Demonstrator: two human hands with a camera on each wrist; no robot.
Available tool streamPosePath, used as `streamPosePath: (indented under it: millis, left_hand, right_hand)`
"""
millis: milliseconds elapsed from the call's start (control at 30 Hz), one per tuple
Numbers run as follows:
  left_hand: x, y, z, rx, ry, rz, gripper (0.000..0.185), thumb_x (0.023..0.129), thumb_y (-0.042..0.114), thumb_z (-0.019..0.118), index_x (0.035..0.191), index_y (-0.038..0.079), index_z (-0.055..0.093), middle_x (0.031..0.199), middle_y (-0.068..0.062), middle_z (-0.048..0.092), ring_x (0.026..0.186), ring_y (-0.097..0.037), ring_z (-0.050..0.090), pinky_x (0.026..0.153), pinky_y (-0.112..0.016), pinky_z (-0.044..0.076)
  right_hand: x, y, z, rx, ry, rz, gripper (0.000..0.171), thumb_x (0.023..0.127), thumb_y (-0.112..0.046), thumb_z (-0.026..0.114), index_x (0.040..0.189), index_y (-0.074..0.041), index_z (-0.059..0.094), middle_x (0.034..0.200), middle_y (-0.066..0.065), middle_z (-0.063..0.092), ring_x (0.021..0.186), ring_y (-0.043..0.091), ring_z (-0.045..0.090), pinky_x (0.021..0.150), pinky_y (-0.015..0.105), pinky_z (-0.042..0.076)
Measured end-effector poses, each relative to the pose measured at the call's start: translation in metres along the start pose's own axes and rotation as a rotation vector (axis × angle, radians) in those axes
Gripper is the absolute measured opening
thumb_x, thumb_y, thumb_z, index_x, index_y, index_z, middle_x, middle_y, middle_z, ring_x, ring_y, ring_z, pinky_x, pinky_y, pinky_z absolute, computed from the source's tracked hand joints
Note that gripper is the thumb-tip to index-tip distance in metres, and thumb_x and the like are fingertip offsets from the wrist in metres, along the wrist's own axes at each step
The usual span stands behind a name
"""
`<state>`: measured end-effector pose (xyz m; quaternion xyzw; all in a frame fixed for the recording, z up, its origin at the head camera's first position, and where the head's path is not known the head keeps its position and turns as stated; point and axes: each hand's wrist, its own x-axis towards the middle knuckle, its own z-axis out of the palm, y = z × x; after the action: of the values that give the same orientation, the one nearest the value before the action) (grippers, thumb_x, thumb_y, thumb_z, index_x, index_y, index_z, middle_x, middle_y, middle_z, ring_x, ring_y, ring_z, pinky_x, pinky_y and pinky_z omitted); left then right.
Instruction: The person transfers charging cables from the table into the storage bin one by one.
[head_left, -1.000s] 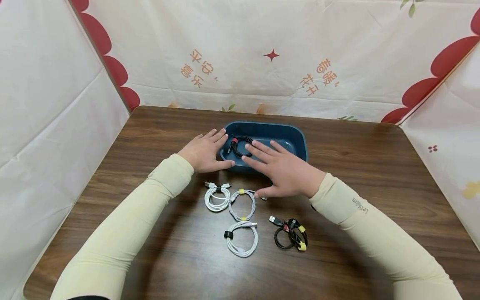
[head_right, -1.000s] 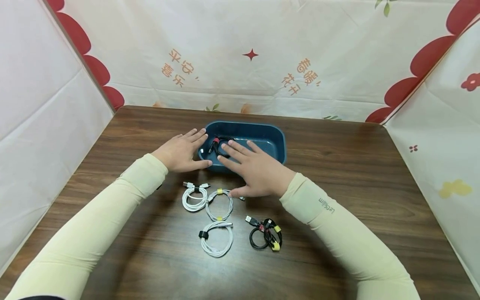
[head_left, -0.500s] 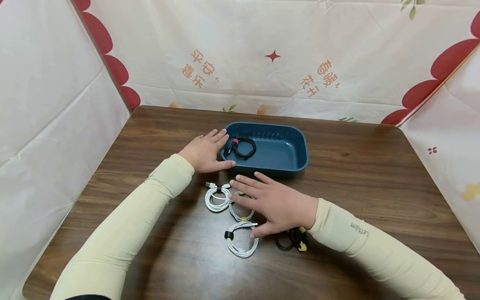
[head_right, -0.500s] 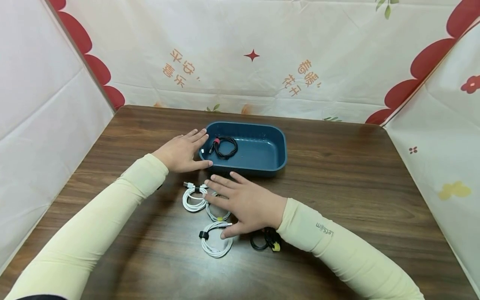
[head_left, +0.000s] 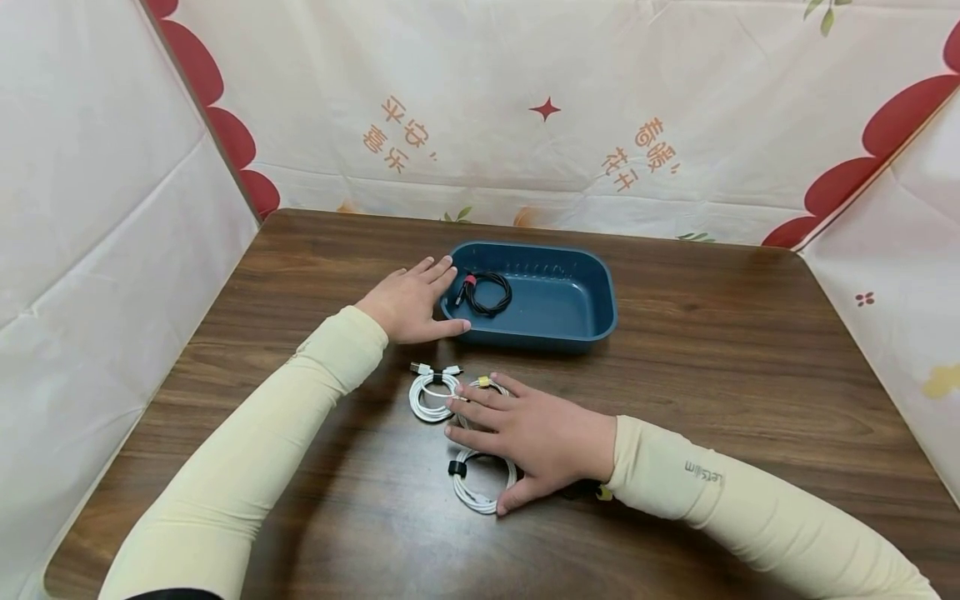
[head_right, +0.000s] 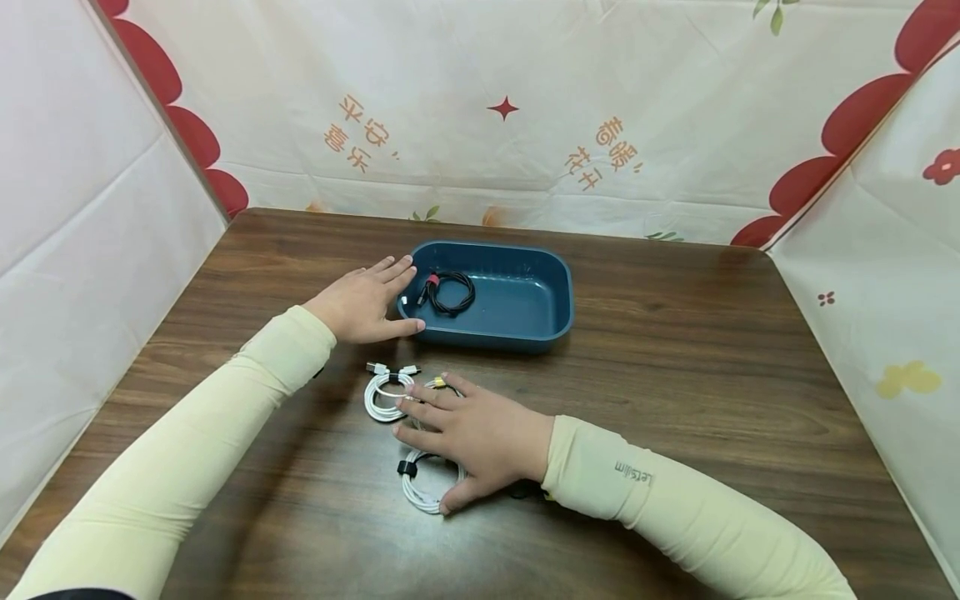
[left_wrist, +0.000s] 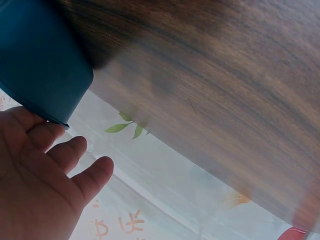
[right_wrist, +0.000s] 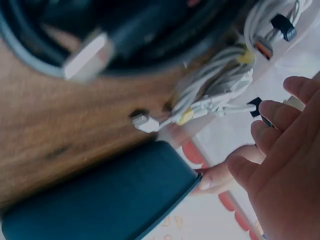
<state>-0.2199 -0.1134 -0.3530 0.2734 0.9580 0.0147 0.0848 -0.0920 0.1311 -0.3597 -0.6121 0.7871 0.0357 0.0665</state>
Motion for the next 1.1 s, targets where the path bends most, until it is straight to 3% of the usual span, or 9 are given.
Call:
streamPosePath:
  millis: [333,767,1100]
  left_hand:
    - [0.0,-0.001,0.001,-0.011,-0.006,-0.001,0.1,0.088,0.081,0.035,0.16,0.012,0.019,0.165,-0.006,0.011,0.151,-0.029,0.011,0.116,-0.052,0.023]
    - [0.001,-0.001,0.001,-0.01,0.003,-0.012,0.103,0.086,0.083,0.035,0.16,0.012,0.02,0.165,-0.006,0.012,0.151,-0.029,0.012,0.116,-0.052,0.024]
    - [0.001,-0.001,0.001,-0.016,-0.002,-0.008,0.102,0.087,0.082,0.035,0.159,0.012,0.021,0.165,-0.006,0.011,0.151,-0.029,0.012,0.115,-0.052,0.025]
  right_hand:
    - [0.005,-0.004,0.012,-0.044,0.019,-0.052,0.096,0.084,-0.079,0.051,0.155,-0.016,0.038,0.161,0.011,0.029,0.15,0.029,0.018,0.116,0.057,0.018]
    - [0.007,-0.003,0.018,-0.025,-0.034,-0.03,0.098,0.083,-0.081,0.048,0.155,-0.016,0.037,0.162,0.01,0.025,0.15,0.027,0.015,0.118,0.052,0.016]
    - [0.008,-0.003,0.018,-0.052,-0.027,-0.056,0.092,0.082,-0.08,0.053,0.148,-0.015,0.047,0.161,0.012,0.028,0.15,0.029,0.017,0.117,0.052,0.021]
